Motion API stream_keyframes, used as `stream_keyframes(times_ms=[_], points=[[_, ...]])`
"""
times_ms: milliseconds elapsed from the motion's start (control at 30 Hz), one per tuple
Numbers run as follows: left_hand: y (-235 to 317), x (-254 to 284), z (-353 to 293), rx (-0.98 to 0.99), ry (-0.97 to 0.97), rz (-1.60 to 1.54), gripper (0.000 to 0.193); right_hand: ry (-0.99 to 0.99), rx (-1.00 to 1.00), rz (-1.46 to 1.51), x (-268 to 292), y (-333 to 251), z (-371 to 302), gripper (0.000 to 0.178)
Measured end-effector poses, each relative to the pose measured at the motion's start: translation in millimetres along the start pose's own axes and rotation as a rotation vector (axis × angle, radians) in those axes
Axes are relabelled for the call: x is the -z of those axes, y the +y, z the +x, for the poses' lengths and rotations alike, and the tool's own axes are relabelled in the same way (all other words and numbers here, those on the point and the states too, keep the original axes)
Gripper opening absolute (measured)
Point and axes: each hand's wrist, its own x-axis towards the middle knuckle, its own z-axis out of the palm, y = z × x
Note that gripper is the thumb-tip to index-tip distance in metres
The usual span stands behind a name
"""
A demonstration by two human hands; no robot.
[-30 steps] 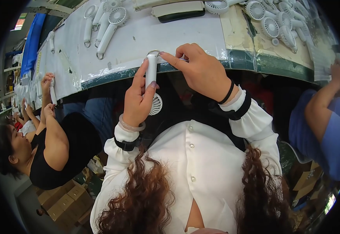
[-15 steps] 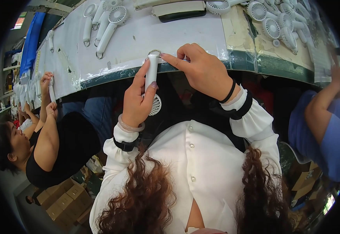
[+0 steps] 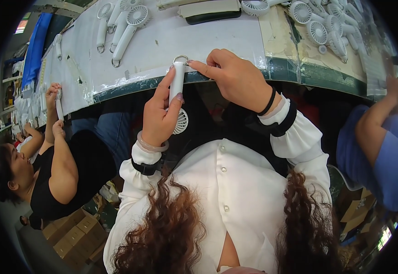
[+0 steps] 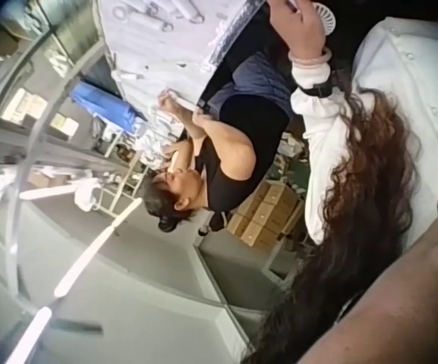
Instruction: The person uses a utility knife to trim the plastic edges of a handheld fan handle, sets it down, and repeats the process with several more fans.
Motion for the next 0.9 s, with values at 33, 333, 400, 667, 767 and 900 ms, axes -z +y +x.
stream_keyframes(times_ms=[33, 333, 400, 667, 767, 900], points=[[0.6, 0.2, 0.1, -0.001, 0.0, 0.0, 0.059, 0.0, 0.0, -0.001, 0.0, 0.0, 0.1, 0.055], [5.8, 1.5, 0.4, 0.035, -0.028, -0.005, 0.058, -0.021, -0.02, -0.017, -0.1, -2.5, 0.6, 0.055], [5.2, 1.7, 0.9, 0.038, -0.017, 0.0, 0.06, -0.035, -0.031, -0.02, 1.2, -3.1, 0.8, 0.054], [6.1, -0.3, 1.1, 0.035, -0.006, 0.004, 0.059, -0.033, -0.038, -0.029, -0.4, -3.3, -0.4, 0.054], [7.0, 1.2, 0.7, 0.034, -0.012, 0.045, 0.059, -0.028, -0.037, -0.037, -0.6, -4.8, -1.0, 0.053], [6.2, 2.1, 1.1, 0.042, -0.014, 0.038, 0.059, -0.009, -0.021, -0.072, -1.4, -7.6, -2.2, 0.053]])
